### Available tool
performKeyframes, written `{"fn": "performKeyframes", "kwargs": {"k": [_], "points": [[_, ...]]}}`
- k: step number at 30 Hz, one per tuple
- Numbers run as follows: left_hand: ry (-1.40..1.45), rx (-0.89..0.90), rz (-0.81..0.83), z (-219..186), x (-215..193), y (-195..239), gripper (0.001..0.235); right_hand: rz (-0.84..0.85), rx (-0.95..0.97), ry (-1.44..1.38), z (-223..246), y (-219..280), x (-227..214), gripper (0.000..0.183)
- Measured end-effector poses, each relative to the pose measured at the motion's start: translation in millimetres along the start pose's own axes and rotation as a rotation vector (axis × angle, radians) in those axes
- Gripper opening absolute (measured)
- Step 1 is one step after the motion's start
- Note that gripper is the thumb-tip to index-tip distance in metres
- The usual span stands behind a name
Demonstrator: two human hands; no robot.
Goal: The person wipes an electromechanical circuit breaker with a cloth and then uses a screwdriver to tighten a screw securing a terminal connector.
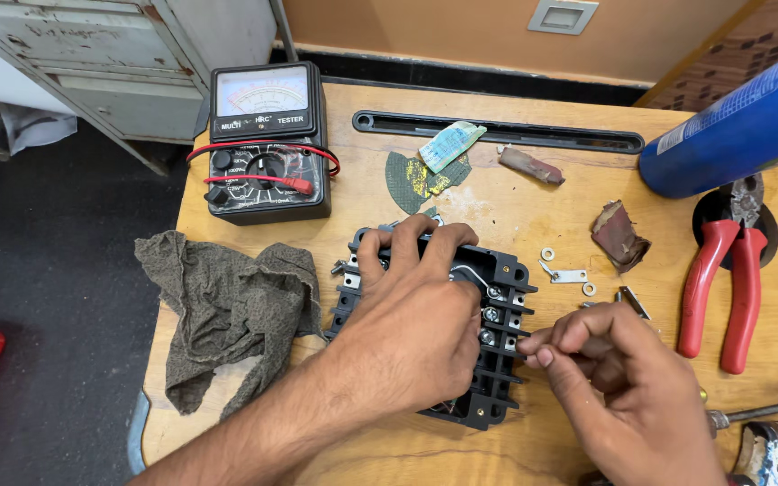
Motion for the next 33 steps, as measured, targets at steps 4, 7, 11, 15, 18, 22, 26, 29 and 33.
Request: {"fn": "performKeyframes", "kwargs": {"k": [4, 7, 11, 15, 18, 22, 26, 29, 33], "points": [[-0.002, -0.010, 0.038, -1, 2, -3, 0.015, 0.030, -0.064, 0.002, 0, 3, 3, 0.015], [-0.003, -0.032, 0.098, 1, 5, -5, 0.015, 0.060, -0.118, -0.018, 3, 5, 5, 0.015], [-0.032, -0.028, 0.147, 4, 11, -8, 0.013, 0.107, -0.171, 0.036, 8, 7, 8, 0.015], [-0.057, -0.039, 0.197, 4, 16, -9, 0.012, 0.133, -0.173, 0.021, 6, 8, 8, 0.017], [-0.082, -0.007, 0.155, 0, 12, -9, 0.011, 0.164, -0.193, 0.006, 6, 9, 8, 0.019], [-0.085, -0.006, 0.153, -3, 7, -7, 0.015, 0.162, -0.226, 0.042, 8, 13, 9, 0.020], [-0.095, 0.017, 0.164, -5, 4, -8, 0.019, 0.166, -0.242, 0.014, 7, 14, 8, 0.021], [-0.118, -0.019, 0.183, -4, 10, -9, 0.020, 0.153, -0.253, 0.034, 5, 13, 7, 0.020], [-0.159, -0.042, 0.198, -3, 17, -10, 0.025, 0.157, -0.255, -0.011, 3, 12, 7, 0.021]]}}
Point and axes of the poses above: each hand's wrist, its own y-axis away from the middle knuckle, its own x-axis out of the palm, z = x × y, the point moved 7 cm from there along -y, towards the middle knuckle, and after that the axes turned 13 degrees about -y, right-handed, at the moved point
